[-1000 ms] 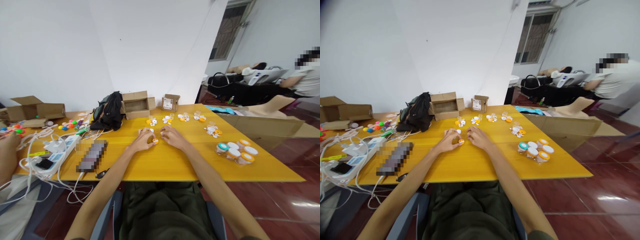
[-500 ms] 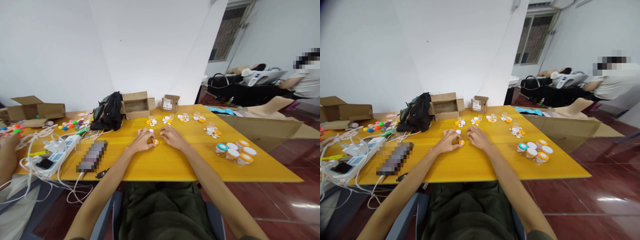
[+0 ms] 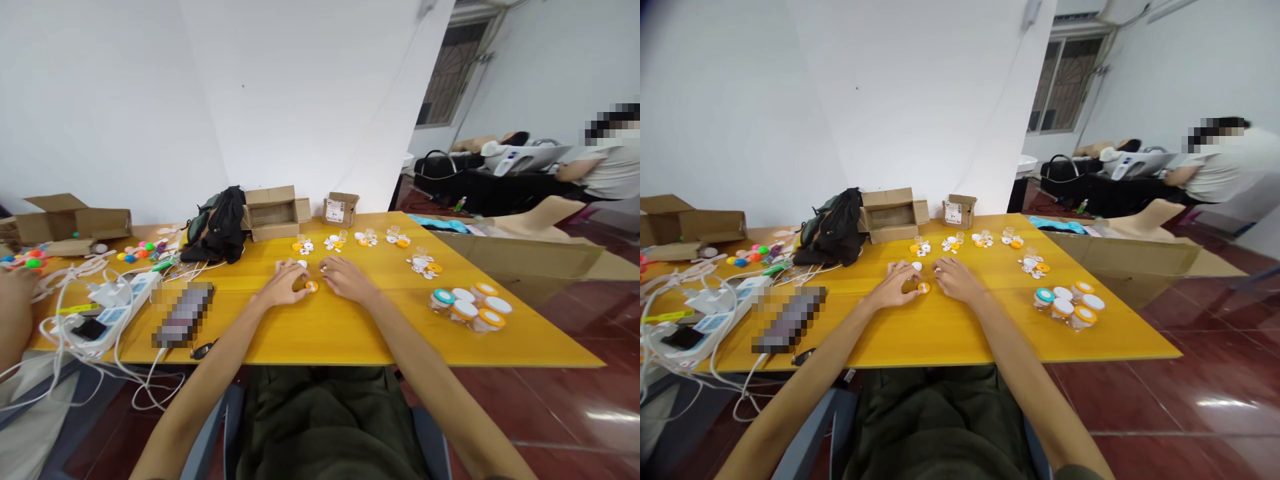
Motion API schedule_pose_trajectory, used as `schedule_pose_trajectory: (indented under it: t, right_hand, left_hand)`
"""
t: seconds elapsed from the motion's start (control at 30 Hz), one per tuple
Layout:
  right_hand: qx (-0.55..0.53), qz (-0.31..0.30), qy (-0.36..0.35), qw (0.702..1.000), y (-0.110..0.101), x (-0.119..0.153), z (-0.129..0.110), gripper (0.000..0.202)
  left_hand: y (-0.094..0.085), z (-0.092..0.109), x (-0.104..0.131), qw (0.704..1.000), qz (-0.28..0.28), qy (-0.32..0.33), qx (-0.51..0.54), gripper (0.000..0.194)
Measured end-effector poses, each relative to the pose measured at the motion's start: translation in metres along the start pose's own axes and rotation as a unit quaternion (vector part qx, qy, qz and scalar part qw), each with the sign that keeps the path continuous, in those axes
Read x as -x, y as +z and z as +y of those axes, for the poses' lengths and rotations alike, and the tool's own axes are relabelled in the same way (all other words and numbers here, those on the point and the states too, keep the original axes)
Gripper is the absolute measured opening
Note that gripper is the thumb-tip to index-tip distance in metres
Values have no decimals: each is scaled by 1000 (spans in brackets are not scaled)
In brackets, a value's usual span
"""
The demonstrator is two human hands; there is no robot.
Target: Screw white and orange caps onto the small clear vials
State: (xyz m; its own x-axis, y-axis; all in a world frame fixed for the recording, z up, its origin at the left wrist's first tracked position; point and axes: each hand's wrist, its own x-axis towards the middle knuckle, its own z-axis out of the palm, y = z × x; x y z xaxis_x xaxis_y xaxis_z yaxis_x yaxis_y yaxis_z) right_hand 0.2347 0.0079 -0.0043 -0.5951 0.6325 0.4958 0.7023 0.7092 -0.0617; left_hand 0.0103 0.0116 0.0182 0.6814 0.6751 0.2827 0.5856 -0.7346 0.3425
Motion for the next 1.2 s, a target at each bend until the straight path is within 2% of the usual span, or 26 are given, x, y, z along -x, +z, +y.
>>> schedule_pose_trajectory:
  t: [0.13,0.23,0.43,0.6,0.83,1.2]
  right_hand:
    - [27,-17,-20,999,1,-3,-3,24]
    - [17,-9,-9,1000,2,-4,-5,25]
    - [-96,51,52,993,5,-4,-5,19]
    - [-140,45,54,988,7,-5,-4,17]
    - [-99,39,41,993,5,-2,-3,16]
    - [52,5,-40,998,6,-3,-8,22]
  left_hand:
    - [2,-1,-1,1000,-1,18,-19,25]
    - [2,-2,-1,999,-9,26,-21,23]
    - [2,0,0,999,-15,20,-32,17]
    - [2,2,0,999,-12,25,-34,20]
    - [4,3,0,999,-11,24,-43,14]
    - [4,1,0,998,17,18,-60,13]
